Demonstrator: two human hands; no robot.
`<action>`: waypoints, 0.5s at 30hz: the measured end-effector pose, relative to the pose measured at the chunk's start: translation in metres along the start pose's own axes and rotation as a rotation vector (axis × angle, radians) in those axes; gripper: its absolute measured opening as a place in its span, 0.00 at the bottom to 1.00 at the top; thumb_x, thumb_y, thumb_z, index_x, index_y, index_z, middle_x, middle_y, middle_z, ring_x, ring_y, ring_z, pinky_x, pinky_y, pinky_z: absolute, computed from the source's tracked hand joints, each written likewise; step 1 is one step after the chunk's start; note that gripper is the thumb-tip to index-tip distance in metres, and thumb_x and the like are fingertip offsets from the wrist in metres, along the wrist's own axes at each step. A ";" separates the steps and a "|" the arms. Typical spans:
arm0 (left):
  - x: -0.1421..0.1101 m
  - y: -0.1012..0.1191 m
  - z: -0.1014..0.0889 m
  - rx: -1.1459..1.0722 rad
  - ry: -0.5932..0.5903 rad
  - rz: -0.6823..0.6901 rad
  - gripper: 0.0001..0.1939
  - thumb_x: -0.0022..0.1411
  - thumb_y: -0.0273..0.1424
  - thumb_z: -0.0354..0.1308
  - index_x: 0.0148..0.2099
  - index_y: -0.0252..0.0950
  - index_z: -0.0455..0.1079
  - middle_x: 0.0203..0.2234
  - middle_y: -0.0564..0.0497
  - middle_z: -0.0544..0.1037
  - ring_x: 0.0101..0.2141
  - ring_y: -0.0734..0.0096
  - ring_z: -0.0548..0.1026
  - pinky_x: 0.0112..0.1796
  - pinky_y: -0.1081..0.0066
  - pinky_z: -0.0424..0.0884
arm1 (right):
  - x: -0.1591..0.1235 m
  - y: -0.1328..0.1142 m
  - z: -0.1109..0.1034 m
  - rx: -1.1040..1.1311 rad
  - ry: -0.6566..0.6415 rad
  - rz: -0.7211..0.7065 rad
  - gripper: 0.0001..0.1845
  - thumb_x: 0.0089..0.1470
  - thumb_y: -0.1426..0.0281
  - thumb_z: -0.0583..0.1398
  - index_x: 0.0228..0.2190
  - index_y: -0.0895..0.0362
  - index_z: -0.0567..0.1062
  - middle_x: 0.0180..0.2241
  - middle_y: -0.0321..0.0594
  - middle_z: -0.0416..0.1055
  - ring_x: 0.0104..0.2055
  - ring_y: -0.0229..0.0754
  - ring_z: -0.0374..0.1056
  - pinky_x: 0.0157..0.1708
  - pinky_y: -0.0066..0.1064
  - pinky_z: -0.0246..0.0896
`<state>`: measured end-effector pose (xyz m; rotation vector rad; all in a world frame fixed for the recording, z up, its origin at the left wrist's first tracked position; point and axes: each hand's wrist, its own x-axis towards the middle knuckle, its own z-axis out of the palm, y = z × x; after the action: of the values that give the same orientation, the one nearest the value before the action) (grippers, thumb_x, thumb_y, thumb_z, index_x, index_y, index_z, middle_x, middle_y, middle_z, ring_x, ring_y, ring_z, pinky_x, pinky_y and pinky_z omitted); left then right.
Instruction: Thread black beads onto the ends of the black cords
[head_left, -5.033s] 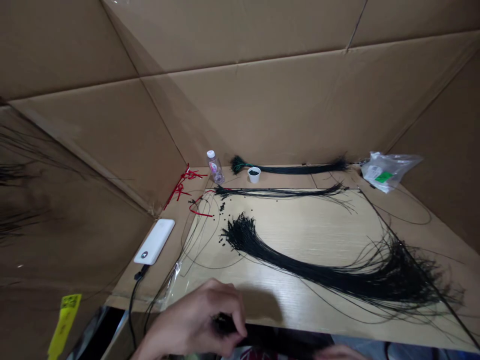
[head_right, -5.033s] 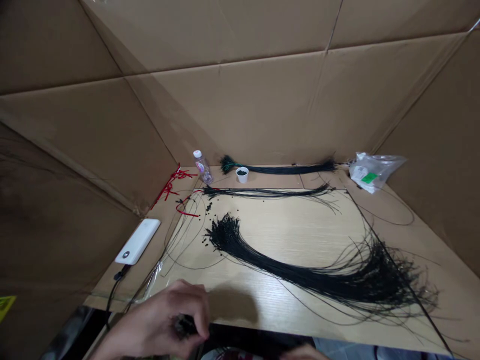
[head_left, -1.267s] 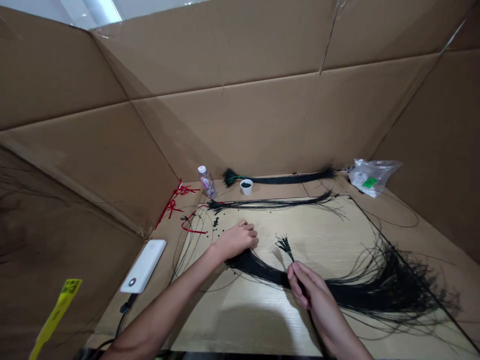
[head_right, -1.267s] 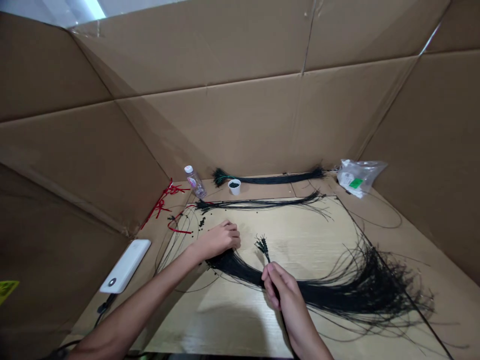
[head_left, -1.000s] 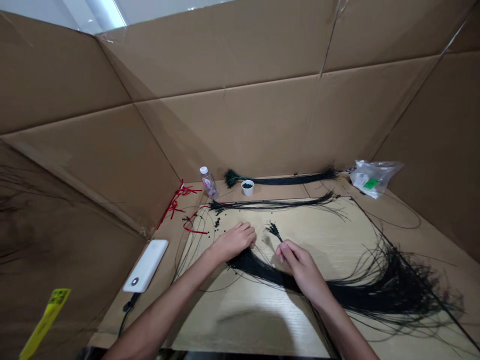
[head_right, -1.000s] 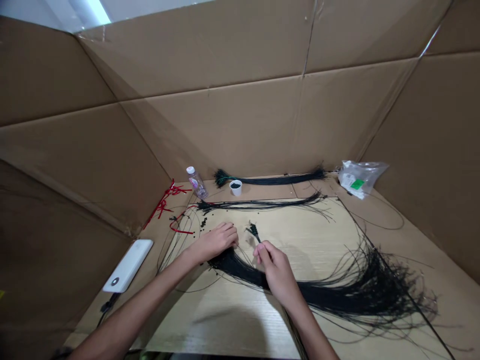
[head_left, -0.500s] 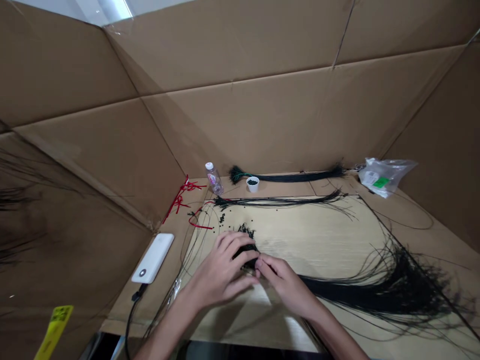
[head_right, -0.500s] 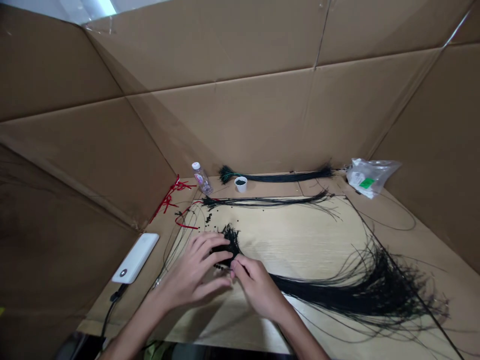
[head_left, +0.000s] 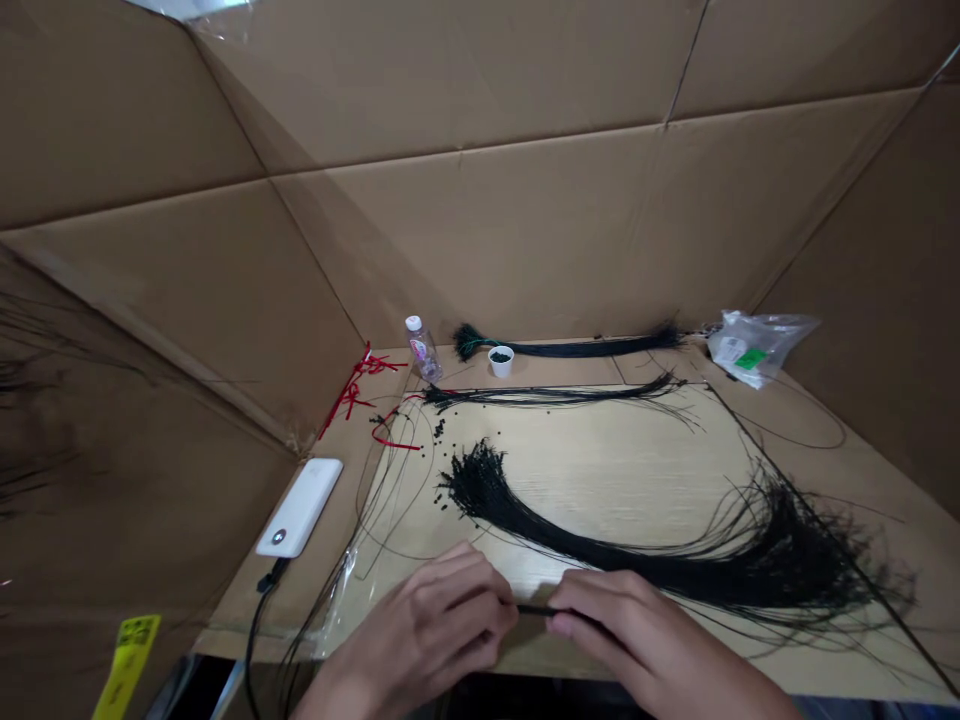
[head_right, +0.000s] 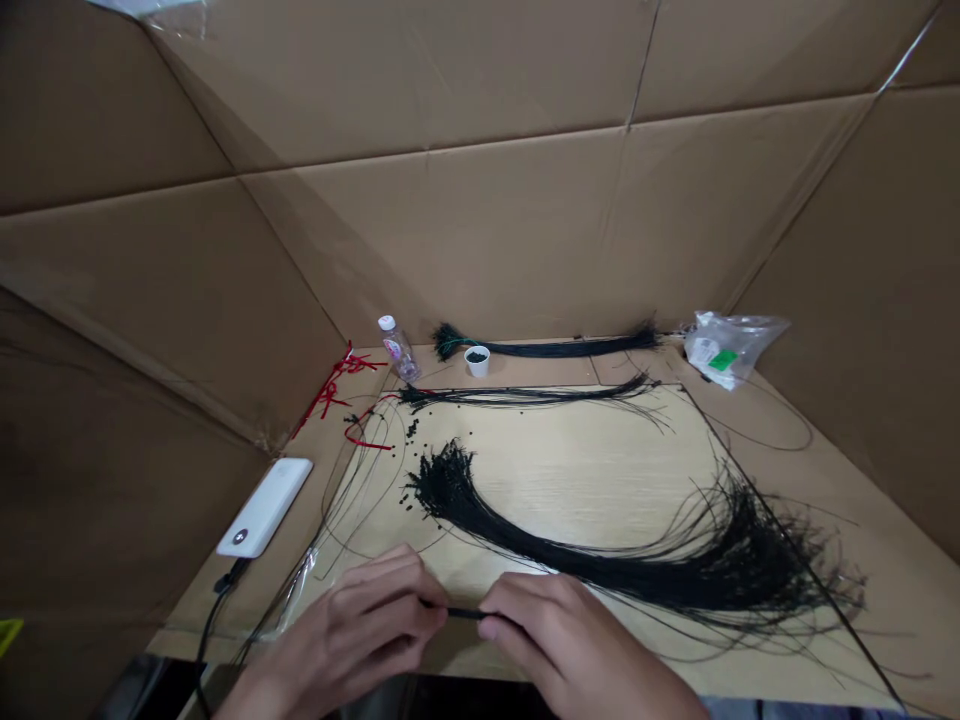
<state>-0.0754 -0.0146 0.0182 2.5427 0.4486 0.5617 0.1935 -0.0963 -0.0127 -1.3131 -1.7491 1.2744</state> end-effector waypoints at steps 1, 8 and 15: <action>0.001 0.000 -0.003 0.002 0.015 0.004 0.07 0.79 0.23 0.58 0.44 0.38 0.70 0.38 0.51 0.81 0.35 0.69 0.74 0.37 0.71 0.71 | -0.001 0.001 -0.007 -0.034 0.017 -0.017 0.17 0.76 0.53 0.60 0.43 0.42 0.88 0.44 0.41 0.86 0.45 0.56 0.79 0.48 0.41 0.68; 0.009 -0.019 -0.048 -0.015 0.148 0.083 0.09 0.76 0.20 0.59 0.41 0.36 0.71 0.35 0.48 0.81 0.36 0.68 0.77 0.39 0.68 0.73 | -0.006 0.026 -0.075 -0.301 0.142 -0.145 0.16 0.76 0.58 0.61 0.36 0.46 0.85 0.30 0.38 0.80 0.30 0.48 0.73 0.33 0.37 0.60; 0.004 -0.045 -0.102 0.163 0.309 0.032 0.03 0.74 0.24 0.65 0.44 0.36 0.78 0.36 0.48 0.85 0.38 0.66 0.84 0.41 0.69 0.78 | -0.035 0.057 -0.156 -0.527 0.420 -0.035 0.35 0.67 0.33 0.59 0.27 0.50 0.78 0.25 0.39 0.74 0.27 0.43 0.69 0.32 0.41 0.58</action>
<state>-0.1288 0.0637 0.0763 2.6279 0.5835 0.9737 0.3620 -0.0739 -0.0073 -1.6781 -1.8391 0.4668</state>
